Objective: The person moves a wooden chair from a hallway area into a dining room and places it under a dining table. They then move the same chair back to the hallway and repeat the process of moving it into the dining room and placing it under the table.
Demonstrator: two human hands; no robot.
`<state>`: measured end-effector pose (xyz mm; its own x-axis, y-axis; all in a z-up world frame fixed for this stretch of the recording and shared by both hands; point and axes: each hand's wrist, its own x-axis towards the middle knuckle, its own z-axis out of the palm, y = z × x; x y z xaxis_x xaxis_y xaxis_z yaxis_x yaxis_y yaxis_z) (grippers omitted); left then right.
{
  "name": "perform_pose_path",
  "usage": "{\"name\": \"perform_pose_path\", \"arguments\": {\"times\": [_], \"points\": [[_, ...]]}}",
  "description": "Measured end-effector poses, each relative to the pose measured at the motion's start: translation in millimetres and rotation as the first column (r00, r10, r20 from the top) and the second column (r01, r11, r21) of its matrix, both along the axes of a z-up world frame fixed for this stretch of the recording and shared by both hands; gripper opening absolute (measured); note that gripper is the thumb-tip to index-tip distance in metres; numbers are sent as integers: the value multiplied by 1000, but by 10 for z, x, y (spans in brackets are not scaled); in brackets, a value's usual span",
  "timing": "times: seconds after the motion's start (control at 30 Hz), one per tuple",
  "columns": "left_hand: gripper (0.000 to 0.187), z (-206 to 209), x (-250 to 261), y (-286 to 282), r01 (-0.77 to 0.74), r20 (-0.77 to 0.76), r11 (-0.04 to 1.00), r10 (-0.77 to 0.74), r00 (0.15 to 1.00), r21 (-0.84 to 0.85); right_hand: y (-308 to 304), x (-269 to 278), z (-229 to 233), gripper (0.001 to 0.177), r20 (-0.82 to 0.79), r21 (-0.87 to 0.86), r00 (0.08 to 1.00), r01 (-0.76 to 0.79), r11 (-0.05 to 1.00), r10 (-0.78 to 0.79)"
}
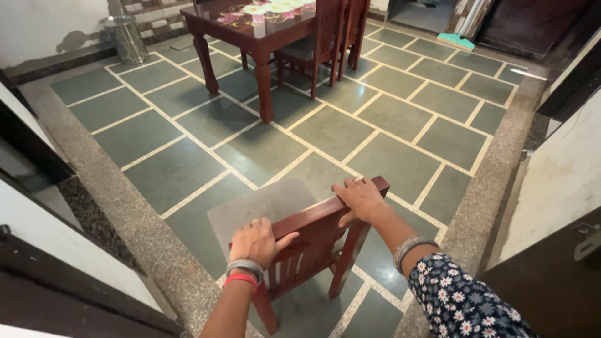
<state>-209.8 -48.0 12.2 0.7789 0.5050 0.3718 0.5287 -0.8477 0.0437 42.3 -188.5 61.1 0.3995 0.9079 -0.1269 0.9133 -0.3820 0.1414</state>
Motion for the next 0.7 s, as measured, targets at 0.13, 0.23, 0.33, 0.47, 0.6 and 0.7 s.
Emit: {"name": "perform_pose_path", "arguments": {"times": [0.13, 0.23, 0.33, 0.47, 0.6, 0.7], "points": [[76, -26, -19, 125, 2, 15, 1000, -2, 1000, 11, 11, 35, 6, 94, -9, 36, 1000, -21, 999, 21], [76, -56, -58, 244, -12, 34, 1000, 11, 999, 26, 60, 80, 16, 89, -47, 104, 993, -106, 989, 112], [77, -58, -98, 332, -14, 18, 999, 13, 1000, 40, 49, 118, -2, 85, -96, 176, 970, -203, 963, 222], [75, -64, -123, 351, -14, 19, 999, 13, 1000, 31, 81, 149, 34, 81, -149, 220, 936, -282, 934, 318], [77, -17, -139, 302, -55, 23, 998, 55, 998, -24, 83, 151, 149, 80, -156, 115, 945, -272, 955, 288], [78, 7, -139, 290, -67, 4, 998, 68, 998, -15, 84, 147, 162, 80, -133, 81, 950, -275, 958, 284]]}}
